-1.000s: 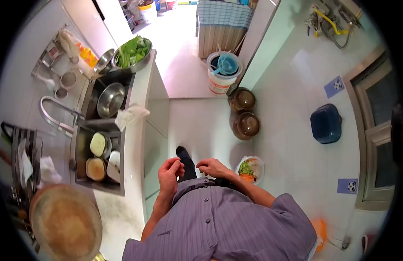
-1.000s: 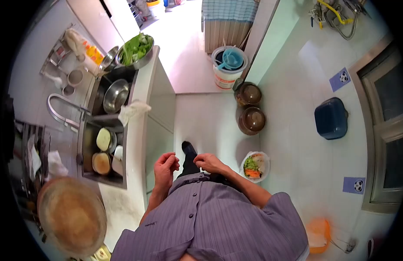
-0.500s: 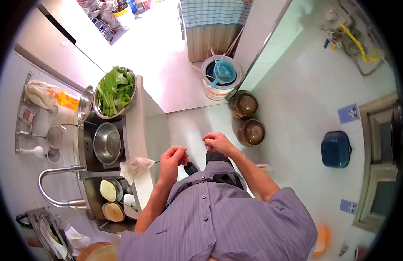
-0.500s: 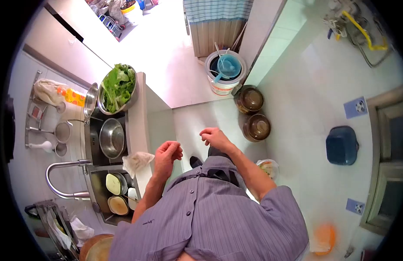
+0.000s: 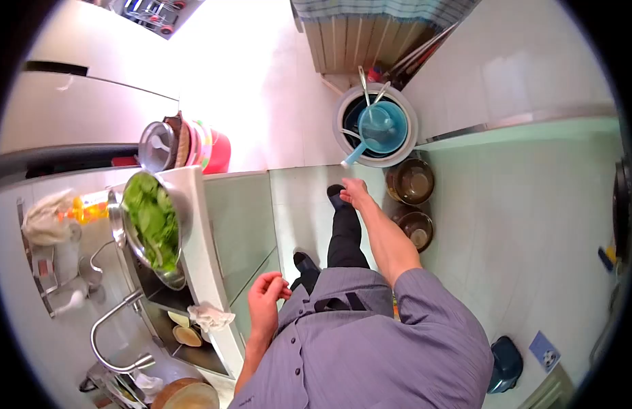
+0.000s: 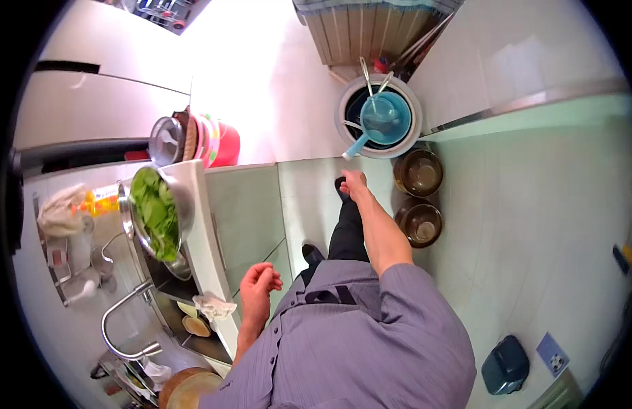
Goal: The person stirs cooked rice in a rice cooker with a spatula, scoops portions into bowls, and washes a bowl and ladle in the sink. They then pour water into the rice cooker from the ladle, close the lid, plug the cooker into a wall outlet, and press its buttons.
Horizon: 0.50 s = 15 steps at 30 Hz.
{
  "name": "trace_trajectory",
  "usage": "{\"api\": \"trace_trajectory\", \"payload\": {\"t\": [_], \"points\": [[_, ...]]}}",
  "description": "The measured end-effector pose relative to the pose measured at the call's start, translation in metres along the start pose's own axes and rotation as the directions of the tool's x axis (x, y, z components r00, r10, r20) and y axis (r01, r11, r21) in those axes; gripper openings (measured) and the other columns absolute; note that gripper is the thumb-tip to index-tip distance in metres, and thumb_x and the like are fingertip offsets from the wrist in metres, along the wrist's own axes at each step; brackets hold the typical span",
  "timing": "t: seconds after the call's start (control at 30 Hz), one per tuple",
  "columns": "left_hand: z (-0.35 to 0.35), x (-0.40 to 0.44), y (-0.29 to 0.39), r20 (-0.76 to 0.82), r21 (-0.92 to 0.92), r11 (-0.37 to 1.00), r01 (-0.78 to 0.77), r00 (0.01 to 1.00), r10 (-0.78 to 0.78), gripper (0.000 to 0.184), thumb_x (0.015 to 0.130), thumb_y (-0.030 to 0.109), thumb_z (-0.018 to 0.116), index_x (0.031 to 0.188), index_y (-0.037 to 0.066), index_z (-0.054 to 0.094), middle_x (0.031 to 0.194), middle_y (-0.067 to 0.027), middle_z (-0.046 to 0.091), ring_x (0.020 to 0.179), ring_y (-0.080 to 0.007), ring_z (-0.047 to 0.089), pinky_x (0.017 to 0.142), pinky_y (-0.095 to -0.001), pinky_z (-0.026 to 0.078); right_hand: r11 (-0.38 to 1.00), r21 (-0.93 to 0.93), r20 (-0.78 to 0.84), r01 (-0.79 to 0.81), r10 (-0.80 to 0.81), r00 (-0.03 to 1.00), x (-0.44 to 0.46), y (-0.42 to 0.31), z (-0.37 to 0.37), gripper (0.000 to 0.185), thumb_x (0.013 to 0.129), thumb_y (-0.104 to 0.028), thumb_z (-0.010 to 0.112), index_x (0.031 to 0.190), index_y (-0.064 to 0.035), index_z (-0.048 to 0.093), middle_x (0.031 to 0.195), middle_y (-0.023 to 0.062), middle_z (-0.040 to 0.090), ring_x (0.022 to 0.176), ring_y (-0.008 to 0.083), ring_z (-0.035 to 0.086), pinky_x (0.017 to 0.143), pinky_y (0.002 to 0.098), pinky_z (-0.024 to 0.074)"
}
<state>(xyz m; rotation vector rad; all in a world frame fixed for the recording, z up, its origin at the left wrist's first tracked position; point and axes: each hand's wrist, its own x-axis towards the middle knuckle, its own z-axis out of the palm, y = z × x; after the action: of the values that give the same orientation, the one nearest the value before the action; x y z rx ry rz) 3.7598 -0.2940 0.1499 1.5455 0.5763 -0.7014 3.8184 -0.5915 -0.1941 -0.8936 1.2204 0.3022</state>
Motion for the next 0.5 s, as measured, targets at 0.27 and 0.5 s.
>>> {"api": "trace_trajectory", "payload": {"t": [0.27,0.5], "points": [[0.054,0.025,0.029,-0.144,0.030,0.986,0.166,0.977,-0.160,0.019,0.096,0.009,0.063,0.110,-0.003,0.064,0.089,-0.0106,0.069,0.073,-0.0152,0.065,0.066,-0.0279,0.053,0.966,0.233,-0.009,-0.111,0.116,0.993,0.076,-0.042,0.006,0.041,0.088,-0.035,0.075,0.115,-0.0085,0.057,0.101,0.0087,0.057,0.083,0.0213,0.061,0.066,0.0381,0.0585],[0.075,0.036,0.048,-0.126,0.040,0.988,0.150,0.982,-0.144,0.017,0.097,0.011,0.062,0.107,-0.002,0.064,0.088,-0.0098,0.068,0.073,-0.0159,0.065,0.068,-0.0288,0.053,0.906,0.422,-0.101,-0.015,0.064,0.993,0.051,-0.078,0.016,0.021,0.087,-0.024,0.072,0.090,-0.0086,0.057,0.070,0.0037,0.058,0.056,0.0185,0.060,0.047,0.0307,0.0512]]}}
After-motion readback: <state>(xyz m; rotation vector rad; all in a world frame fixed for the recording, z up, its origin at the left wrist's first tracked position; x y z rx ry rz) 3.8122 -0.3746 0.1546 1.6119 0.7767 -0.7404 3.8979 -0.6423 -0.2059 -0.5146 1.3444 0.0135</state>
